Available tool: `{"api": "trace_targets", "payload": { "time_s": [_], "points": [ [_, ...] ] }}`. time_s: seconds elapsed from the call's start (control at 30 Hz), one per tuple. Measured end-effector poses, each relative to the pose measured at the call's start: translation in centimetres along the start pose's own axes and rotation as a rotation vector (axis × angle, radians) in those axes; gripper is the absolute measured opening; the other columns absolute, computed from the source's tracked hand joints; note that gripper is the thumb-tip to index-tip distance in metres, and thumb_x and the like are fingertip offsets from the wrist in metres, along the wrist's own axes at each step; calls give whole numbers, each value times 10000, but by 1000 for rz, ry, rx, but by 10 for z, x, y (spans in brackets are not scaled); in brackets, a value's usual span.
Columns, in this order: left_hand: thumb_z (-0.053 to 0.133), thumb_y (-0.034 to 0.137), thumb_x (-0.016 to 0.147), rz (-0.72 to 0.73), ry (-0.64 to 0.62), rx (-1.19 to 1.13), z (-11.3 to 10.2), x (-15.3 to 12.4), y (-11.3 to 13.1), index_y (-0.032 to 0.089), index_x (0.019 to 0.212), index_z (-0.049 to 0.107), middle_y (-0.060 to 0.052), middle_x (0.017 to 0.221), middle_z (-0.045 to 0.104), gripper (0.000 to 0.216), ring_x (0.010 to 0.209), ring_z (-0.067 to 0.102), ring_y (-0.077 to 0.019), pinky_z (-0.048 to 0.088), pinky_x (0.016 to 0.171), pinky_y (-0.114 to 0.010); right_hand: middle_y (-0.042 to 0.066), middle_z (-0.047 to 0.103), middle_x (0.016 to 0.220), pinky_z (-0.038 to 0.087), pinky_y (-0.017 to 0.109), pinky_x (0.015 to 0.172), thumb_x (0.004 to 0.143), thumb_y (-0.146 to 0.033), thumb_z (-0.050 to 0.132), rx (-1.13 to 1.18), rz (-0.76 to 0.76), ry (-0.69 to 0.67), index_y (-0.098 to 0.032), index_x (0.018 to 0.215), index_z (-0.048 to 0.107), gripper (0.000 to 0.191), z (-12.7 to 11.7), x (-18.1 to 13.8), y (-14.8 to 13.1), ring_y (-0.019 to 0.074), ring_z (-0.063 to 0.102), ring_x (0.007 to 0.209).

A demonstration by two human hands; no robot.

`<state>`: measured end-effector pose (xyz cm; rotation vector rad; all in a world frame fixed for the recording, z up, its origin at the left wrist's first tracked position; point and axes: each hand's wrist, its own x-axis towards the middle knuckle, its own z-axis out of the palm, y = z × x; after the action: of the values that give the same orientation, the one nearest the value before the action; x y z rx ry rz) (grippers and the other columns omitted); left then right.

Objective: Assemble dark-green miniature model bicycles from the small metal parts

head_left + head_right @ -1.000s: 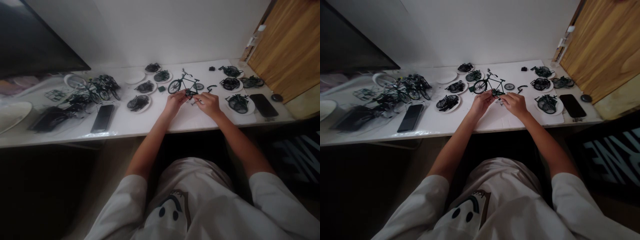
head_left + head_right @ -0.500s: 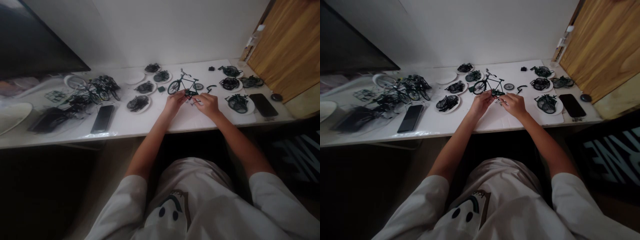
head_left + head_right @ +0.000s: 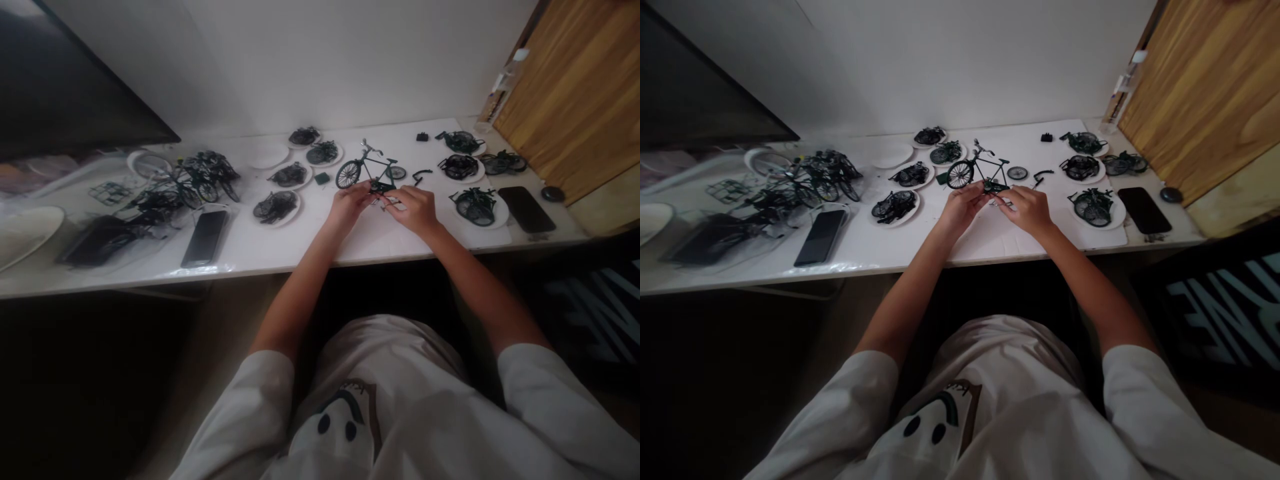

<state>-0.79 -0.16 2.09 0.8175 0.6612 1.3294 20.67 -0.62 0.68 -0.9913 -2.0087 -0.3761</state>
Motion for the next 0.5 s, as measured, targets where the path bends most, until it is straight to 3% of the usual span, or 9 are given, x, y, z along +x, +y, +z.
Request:
{"api": "trace_targets", "payload": {
  "time_s": [0.3, 0.5],
  "points": [
    [947, 148, 864, -48, 73, -12, 8, -3, 5, 155, 909, 855, -97, 1079, 877, 103, 1263, 831, -281, 610, 1236, -433, 77, 865, 948, 589, 369, 795, 1107, -321, 676, 31, 45, 6, -240, 1062, 844, 192, 2, 0, -1, 250, 805, 873],
    [824, 109, 979, -41, 56, -8, 9, -6, 7, 133, 944, 876, -85, 1029, 867, 66, 1090, 853, -223, 618, 1189, -389, 61, 877, 951, 602, 346, 795, 1115, -265, 642, 5, -7, 45, -228, 1075, 844, 209, 3, 0, 1, 229, 821, 873]
  ]
}}
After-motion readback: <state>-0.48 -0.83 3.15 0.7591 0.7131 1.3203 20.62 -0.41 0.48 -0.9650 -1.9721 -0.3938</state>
